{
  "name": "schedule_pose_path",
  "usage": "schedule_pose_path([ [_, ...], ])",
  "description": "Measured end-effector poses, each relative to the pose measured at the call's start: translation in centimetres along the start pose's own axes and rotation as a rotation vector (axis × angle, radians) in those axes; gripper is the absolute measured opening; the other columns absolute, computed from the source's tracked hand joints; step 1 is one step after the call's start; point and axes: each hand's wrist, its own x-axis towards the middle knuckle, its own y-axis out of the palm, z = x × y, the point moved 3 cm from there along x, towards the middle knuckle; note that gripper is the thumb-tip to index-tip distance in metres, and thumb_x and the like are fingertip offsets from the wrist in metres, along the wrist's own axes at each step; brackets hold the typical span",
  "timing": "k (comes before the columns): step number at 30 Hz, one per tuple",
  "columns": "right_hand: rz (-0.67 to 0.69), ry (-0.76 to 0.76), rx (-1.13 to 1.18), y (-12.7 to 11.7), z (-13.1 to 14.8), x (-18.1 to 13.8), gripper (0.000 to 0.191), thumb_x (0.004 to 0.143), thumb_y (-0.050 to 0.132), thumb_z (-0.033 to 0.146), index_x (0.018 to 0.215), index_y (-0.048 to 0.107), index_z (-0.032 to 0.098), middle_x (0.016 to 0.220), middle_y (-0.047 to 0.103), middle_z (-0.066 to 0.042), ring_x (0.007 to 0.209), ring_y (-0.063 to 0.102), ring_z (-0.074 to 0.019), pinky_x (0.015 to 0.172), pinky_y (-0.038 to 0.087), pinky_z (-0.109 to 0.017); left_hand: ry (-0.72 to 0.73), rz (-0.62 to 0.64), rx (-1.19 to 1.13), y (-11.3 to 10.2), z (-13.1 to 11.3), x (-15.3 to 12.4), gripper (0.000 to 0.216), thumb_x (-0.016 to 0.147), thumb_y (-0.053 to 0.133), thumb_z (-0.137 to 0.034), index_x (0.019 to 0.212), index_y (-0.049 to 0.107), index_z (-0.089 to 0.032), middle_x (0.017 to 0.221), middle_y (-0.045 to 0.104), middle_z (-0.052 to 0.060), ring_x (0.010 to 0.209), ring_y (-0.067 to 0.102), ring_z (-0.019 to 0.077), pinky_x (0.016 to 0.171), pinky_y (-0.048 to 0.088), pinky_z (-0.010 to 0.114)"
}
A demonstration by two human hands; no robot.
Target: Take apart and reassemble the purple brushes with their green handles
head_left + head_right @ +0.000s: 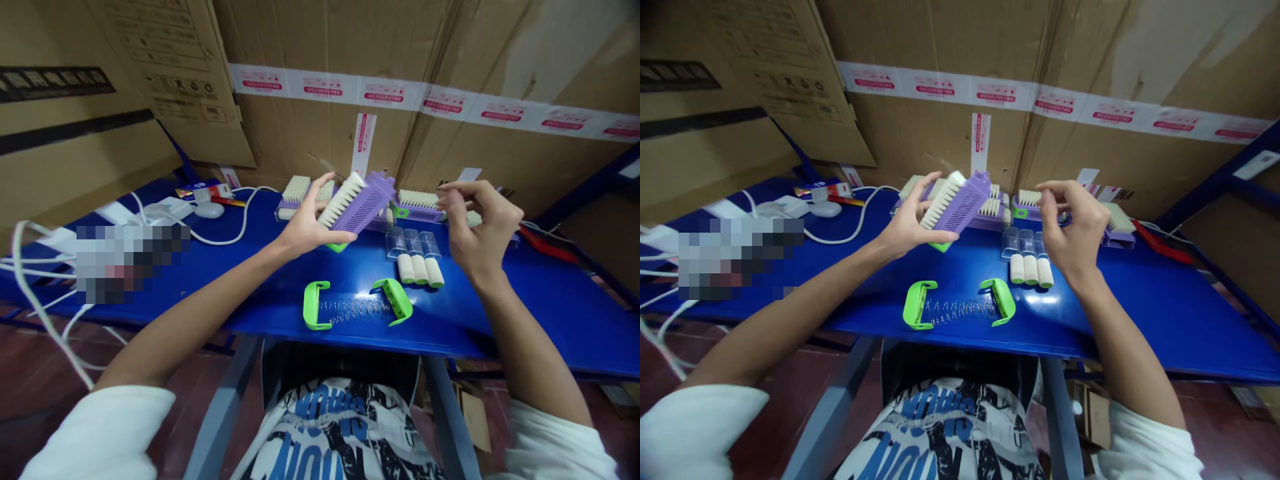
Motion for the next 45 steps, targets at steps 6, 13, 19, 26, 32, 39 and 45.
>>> schedule_pose_path([
  [6,0.592,0.203,-0.418,1.0,-6.8,0.7,0.026,0.100,0.069,0.038,0.114,0.085,0.023,0.091,0.085,-0.008,0.087,0.080,-0.0319,0.079,0.057,-0.043,0.054,0.010,0.018,-0.3,0.9,0.5,0.128,0.067,0.111,-0.056,0.175,0.044,-0.037,0.164,0.064,0.017,0.147,0.071,0.0439,0.119,0.062,0.072],
  [13,0.800,0.359,-0.633,0.5,-8.5,0.3,0.046,0.095,0.075,0.043,0.135,0.077,0.022,0.098,0.084,-0.014,0.101,0.078,-0.0395,0.086,0.057,-0.048,0.064,0.024,0.204,0.8,0.6,-0.7,0.122,0.065,0.111,-0.058,0.169,0.053,-0.029,0.163,0.066,0.020,0.151,0.065,0.0476,0.129,0.052,0.071],
  [19,0.956,0.460,-0.563,-2.0,-5.6,-0.3,0.017,0.104,0.066,0.037,0.116,0.064,0.024,0.066,0.075,-0.005,0.069,0.076,-0.0285,0.067,0.046,-0.038,0.179,-0.011,0.239,1.1,-1.2,-0.9,0.102,0.076,0.101,-0.037,0.165,0.051,-0.031,0.164,0.061,0.016,0.151,0.064,0.0414,0.129,0.053,0.062],
  [26,1.106,0.545,-0.399,-1.1,-4.6,-3.5,0.034,0.097,0.075,0.030,0.117,0.047,0.028,0.070,0.071,0.003,0.062,0.079,-0.0274,0.064,0.054,-0.037,0.342,-0.038,0.400,1.0,-3.2,-0.7,0.051,0.092,0.090,-0.037,0.137,0.067,-0.030,0.152,0.066,0.014,0.149,0.065,0.0393,0.126,0.053,0.066],
  [32,1.029,0.733,-0.066,-3.1,-5.3,-4.1,0.053,0.091,0.077,0.039,0.133,0.046,0.028,0.079,0.075,0.002,0.067,0.083,-0.0310,0.052,0.064,-0.037,0.351,-0.058,0.419,1.4,-3.4,-0.9,0.059,0.090,0.090,-0.038,0.143,0.065,-0.027,0.151,0.067,0.015,0.145,0.069,0.0389,0.122,0.057,0.063],
  [39,0.691,0.436,0.225,-5.0,-1.3,2.3,0.048,0.103,0.072,0.050,0.145,0.069,0.027,0.097,0.077,-0.006,0.080,0.084,-0.0244,0.075,0.070,-0.037,0.350,-0.058,0.435,1.6,-3.5,-1.2,0.059,0.088,0.092,-0.037,0.142,0.069,-0.029,0.154,0.067,0.014,0.145,0.069,0.0402,0.123,0.056,0.067],
  [45,0.704,0.096,0.220,0.7,4.1,5.7,0.044,0.103,0.078,0.051,0.139,0.075,0.026,0.101,0.082,-0.005,0.086,0.080,-0.0232,0.073,0.067,-0.038,0.352,-0.082,0.372,2.0,-3.6,-1.4,0.075,0.086,0.093,-0.038,0.153,0.060,-0.027,0.150,0.070,0.015,0.142,0.071,0.0385,0.122,0.060,0.062],
])
